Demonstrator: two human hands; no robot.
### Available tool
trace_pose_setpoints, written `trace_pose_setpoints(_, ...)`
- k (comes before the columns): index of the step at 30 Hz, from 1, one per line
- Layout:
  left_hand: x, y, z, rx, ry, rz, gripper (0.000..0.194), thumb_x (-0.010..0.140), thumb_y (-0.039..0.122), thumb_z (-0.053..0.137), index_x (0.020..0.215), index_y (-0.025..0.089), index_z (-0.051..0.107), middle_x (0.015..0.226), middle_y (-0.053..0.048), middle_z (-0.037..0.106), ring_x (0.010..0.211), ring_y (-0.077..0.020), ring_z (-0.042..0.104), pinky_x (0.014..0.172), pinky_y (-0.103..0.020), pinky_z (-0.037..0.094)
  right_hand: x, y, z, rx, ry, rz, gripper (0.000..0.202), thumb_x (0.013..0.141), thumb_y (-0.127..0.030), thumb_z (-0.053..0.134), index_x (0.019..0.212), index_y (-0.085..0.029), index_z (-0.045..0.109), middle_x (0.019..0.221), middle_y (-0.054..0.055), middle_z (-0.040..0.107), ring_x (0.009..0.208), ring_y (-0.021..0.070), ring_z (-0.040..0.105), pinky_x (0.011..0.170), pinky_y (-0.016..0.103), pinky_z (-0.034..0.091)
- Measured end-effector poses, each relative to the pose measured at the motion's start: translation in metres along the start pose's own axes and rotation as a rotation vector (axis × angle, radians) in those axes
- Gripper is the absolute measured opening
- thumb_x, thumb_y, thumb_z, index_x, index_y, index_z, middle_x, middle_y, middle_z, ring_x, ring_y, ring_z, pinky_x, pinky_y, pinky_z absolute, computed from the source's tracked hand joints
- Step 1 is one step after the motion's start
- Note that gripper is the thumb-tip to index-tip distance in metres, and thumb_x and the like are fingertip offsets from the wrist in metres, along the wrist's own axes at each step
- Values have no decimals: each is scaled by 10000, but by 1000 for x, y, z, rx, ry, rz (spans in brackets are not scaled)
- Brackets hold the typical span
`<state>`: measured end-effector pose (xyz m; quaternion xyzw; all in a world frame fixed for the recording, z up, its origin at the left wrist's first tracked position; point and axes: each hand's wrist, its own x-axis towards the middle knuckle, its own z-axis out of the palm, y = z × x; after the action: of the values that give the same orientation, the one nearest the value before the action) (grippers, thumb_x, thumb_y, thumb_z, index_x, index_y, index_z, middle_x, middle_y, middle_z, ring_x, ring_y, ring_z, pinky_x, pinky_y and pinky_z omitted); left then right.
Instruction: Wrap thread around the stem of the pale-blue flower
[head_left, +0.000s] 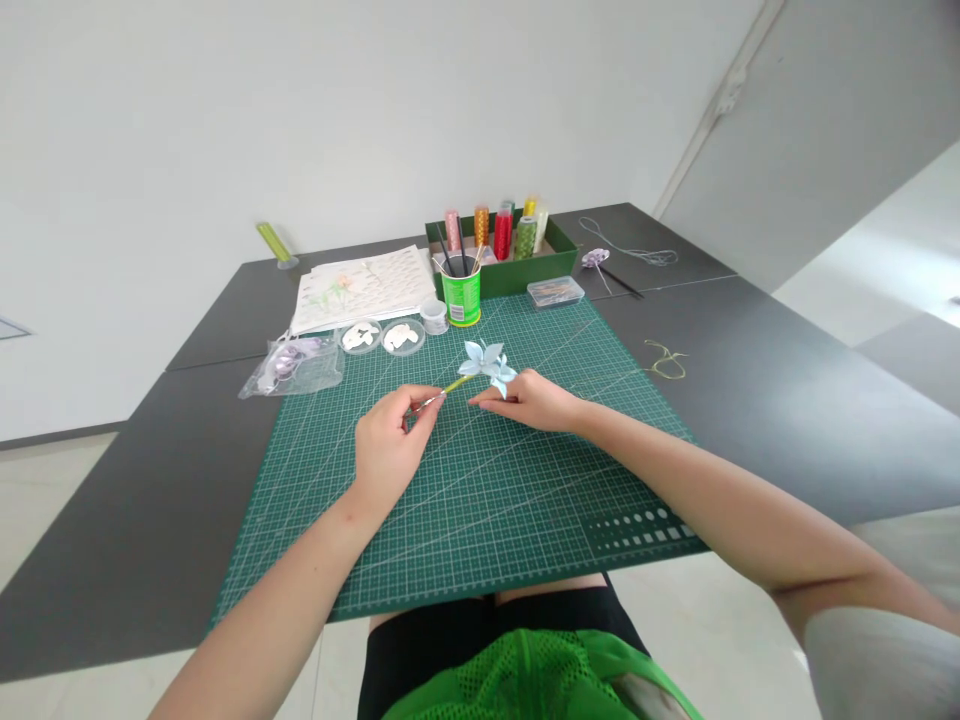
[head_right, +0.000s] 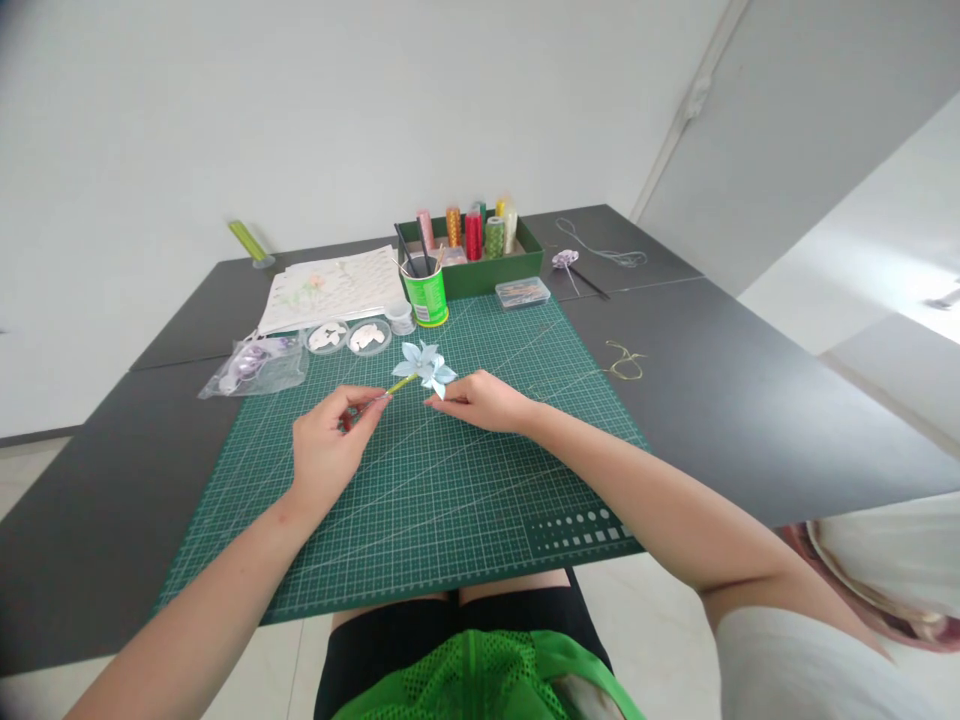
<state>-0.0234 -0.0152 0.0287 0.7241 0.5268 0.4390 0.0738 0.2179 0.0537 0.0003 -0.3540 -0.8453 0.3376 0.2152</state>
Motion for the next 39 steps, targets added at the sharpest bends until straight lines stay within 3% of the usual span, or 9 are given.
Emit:
trace_pose_setpoints(3, 4, -8, 2, -57, 23, -91, 112, 925, 239, 711, 1021, 227, 765, 931, 6, 808, 743, -144, 736, 649, -231, 554, -1, -8, 1, 2, -83, -35, 330, 983, -326, 570, 1167, -182, 803, 994, 56, 814, 722, 148, 685, 668, 254, 479)
trace_pose_setpoints(7, 7, -12, 3, -83, 45, -136, 124, 928, 240, 703, 1027, 232, 776, 958, -4, 813, 828, -169, 763, 733, -259, 594, -3, -14, -1, -12, -165, -39, 311, 969, -305, 595, 1121, -154, 820, 783, 48, 789, 610, 138, 627, 619, 263, 448)
trace_pose_setpoints(14, 8, -14, 2, -83, 20, -174, 111, 928, 231, 702, 1004, 222, 783, 946, -2, 814, 846, -166, 765, 788, -265, 605, -6, -15, -6, 109, -279, -26, 366, 965, -405, 612, 1107, -142, 823, 659, 20, 720, 486, 92, 433, 503, 251, 325)
trace_pose_setpoints(21, 9, -17, 2, -76, 40, -210, 115, 930, 258, 695, 1001, 228, 780, 942, 5, 810, 850, -162, 757, 766, -256, 590, -9, -32, -4, 162, -399, -61, 299, 959, -373, 646, 1063, -166, 835, 932, 69, 817, 656, 121, 649, 604, 237, 456)
trace_pose_setpoints(25, 9, -17, 2, -55, -12, -239, 104, 933, 254, 691, 984, 233, 778, 938, 8, 810, 857, -175, 758, 762, -272, 573, -13, -41, -6, 227, -424, -138, 313, 970, -351, 638, 1086, -127, 822, 913, 87, 814, 559, 83, 557, 507, 216, 374)
trace_pose_setpoints(28, 8, -14, 3, -16, -89, -241, 101, 939, 243, 686, 979, 242, 778, 936, 16, 810, 837, -179, 751, 754, -283, 550, -18, -49, -11, 298, -400, -204, 321, 968, -344, 652, 1084, -95, 817, 765, 74, 776, 486, 55, 416, 448, 214, 278)
trace_pose_setpoints(31, 8, -12, 3, 59, -171, -219, 101, 948, 230, 679, 975, 249, 775, 903, 27, 804, 767, -172, 726, 692, -280, 510, -23, -60, -18, 386, -314, -229, 346, 970, -347, 660, 1115, -67, 801, 579, 11, 648, 453, 42, 304, 422, 220, 212)
trace_pose_setpoints(35, 6, -9, 4, 133, -296, -75, 106, 964, 213, 664, 982, 255, 761, 869, 30, 783, 734, -166, 691, 653, -273, 463, -29, -70, -27, 431, -130, -241, 342, 978, -349, 661, 1148, -83, 792, 470, -55, 493, 440, 41, 258, 421, 222, 211)
trace_pose_setpoints(39, 1, -5, 4, 186, -420, 128, 114, 979, 219, 647, 1027, 257, 744, 842, 24, 757, 763, -171, 686, 641, -260, 450, -30, -72, -32, 454, 41, -269, 303, 972, -367, 668, 1098, -136, 818, 601, 9, 666, 463, 51, 351, 432, 216, 280)
